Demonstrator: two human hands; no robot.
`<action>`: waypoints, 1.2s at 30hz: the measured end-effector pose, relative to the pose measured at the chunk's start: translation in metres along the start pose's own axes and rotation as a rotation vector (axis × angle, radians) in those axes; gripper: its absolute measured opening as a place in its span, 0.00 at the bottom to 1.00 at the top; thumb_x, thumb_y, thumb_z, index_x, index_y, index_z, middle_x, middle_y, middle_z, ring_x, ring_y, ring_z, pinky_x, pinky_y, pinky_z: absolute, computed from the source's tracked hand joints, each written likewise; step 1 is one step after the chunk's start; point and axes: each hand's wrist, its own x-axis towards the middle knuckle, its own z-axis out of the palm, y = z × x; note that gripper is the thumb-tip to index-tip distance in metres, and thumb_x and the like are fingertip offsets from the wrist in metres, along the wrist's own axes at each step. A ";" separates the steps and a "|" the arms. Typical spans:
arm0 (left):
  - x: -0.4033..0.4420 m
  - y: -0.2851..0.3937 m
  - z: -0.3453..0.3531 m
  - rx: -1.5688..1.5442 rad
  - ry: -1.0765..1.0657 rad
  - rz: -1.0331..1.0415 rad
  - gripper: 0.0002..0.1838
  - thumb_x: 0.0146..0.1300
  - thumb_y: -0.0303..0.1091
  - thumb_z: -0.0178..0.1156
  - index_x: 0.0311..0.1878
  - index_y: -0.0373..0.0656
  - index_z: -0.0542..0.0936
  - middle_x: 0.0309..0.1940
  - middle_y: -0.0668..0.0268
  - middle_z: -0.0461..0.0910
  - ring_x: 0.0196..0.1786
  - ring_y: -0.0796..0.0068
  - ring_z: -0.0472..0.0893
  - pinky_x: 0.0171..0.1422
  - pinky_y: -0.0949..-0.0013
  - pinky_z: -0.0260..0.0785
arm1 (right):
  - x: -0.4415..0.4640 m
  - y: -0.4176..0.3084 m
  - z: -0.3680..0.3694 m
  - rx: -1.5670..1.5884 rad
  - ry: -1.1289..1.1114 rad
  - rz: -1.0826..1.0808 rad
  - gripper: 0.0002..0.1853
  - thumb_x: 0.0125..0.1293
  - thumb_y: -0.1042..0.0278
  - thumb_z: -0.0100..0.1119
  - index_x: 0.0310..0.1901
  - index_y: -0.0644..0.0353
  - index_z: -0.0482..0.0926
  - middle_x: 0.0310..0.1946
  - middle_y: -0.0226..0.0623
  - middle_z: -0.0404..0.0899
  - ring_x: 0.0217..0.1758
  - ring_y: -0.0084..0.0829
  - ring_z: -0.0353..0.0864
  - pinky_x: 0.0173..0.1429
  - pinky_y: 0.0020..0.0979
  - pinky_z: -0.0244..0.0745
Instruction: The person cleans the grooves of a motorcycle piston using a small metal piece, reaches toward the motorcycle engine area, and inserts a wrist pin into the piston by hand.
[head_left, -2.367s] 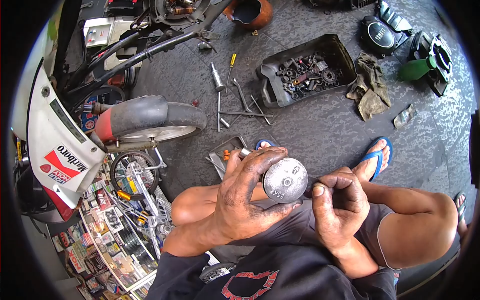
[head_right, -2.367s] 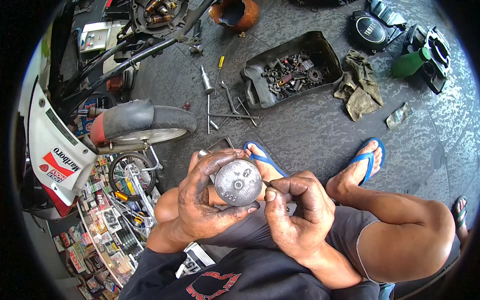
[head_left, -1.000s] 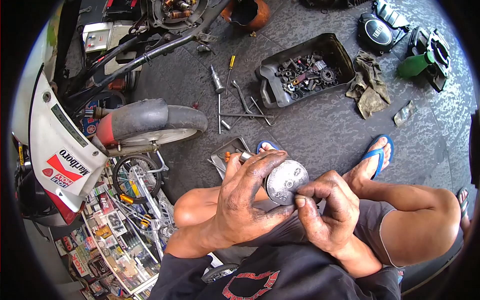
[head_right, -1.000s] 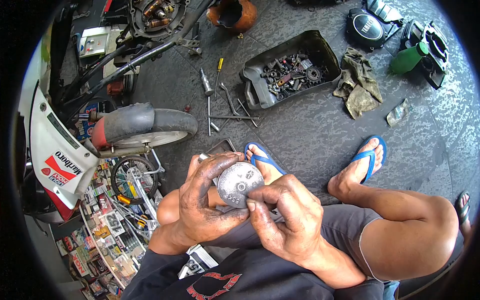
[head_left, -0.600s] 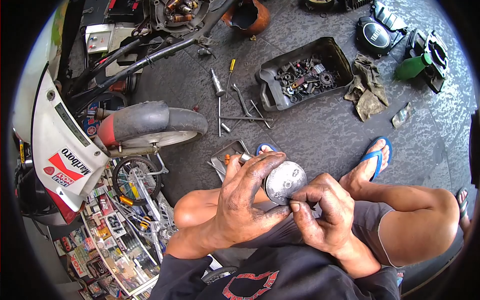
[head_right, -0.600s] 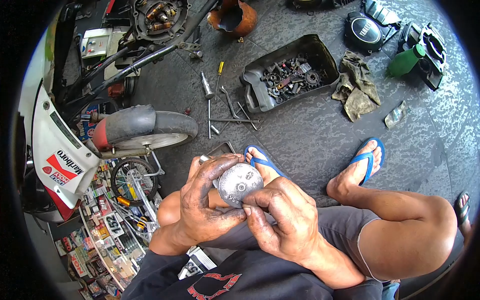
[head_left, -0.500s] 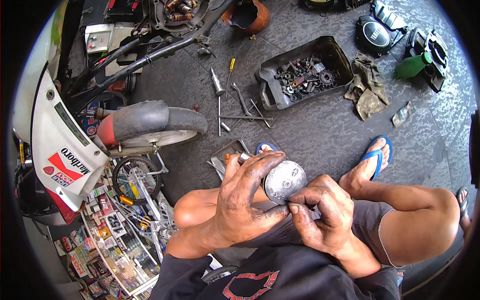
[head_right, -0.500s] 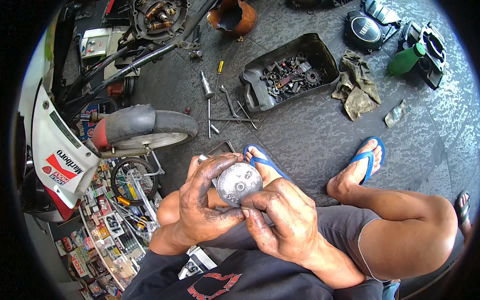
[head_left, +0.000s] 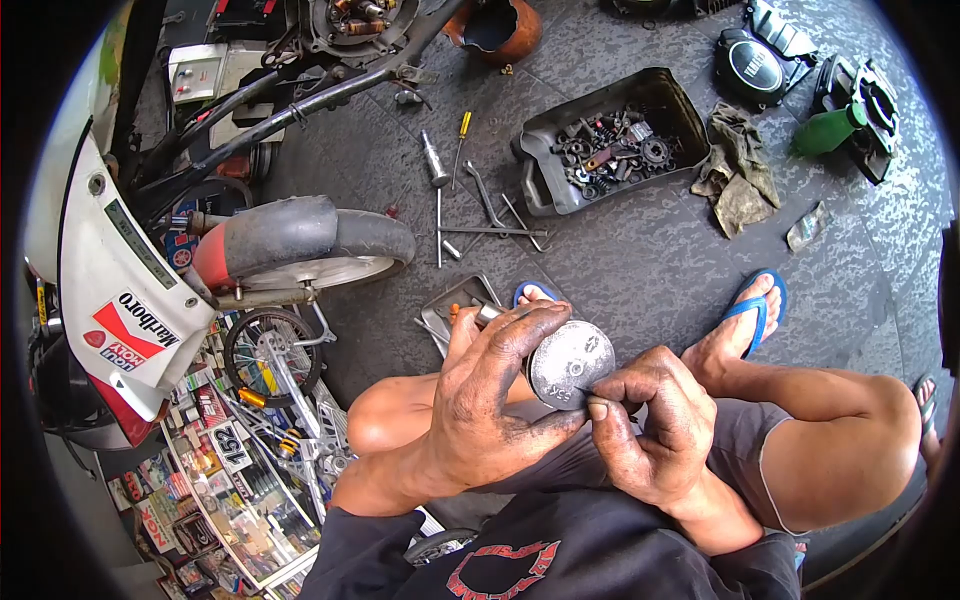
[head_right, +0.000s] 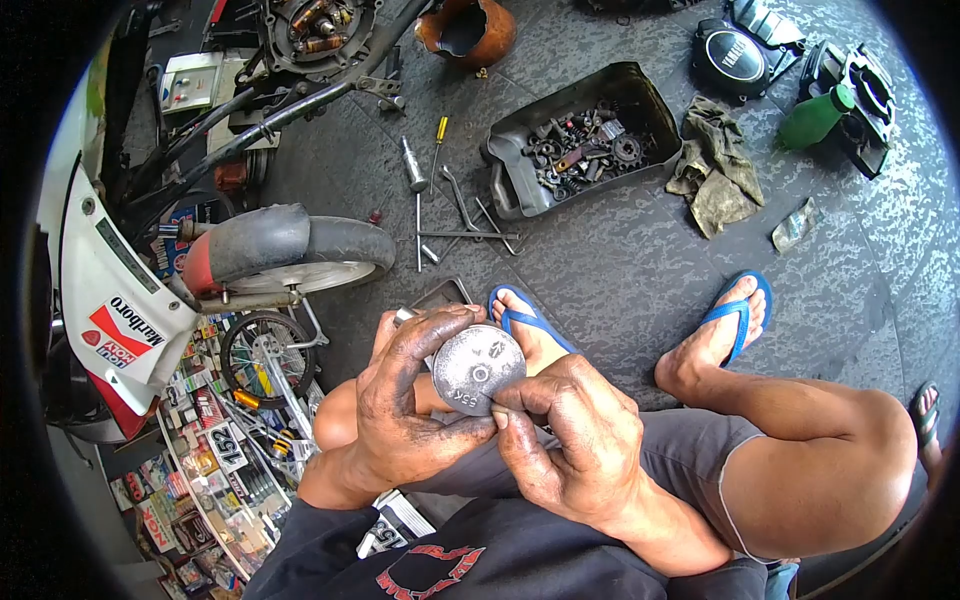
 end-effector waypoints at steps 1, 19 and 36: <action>0.000 0.000 0.000 0.000 -0.002 -0.003 0.47 0.39 0.29 0.86 0.67 0.36 0.78 0.61 0.53 0.86 0.64 0.54 0.86 0.69 0.52 0.68 | 0.000 0.000 0.000 0.000 -0.004 0.000 0.05 0.60 0.83 0.68 0.38 0.67 0.82 0.29 0.40 0.83 0.27 0.30 0.78 0.31 0.29 0.71; -0.002 -0.006 0.006 -0.034 0.044 0.022 0.48 0.37 0.31 0.84 0.69 0.39 0.78 0.61 0.57 0.85 0.60 0.58 0.84 0.66 0.53 0.64 | 0.002 0.004 0.001 0.018 0.014 -0.036 0.05 0.62 0.81 0.69 0.38 0.67 0.82 0.29 0.39 0.83 0.26 0.29 0.78 0.30 0.28 0.71; 0.000 -0.005 0.007 0.009 0.024 0.056 0.46 0.39 0.30 0.83 0.68 0.37 0.78 0.62 0.55 0.85 0.63 0.57 0.84 0.65 0.51 0.64 | 0.005 0.003 0.002 -0.005 -0.029 -0.025 0.07 0.59 0.83 0.68 0.38 0.66 0.83 0.29 0.38 0.83 0.26 0.31 0.80 0.30 0.31 0.73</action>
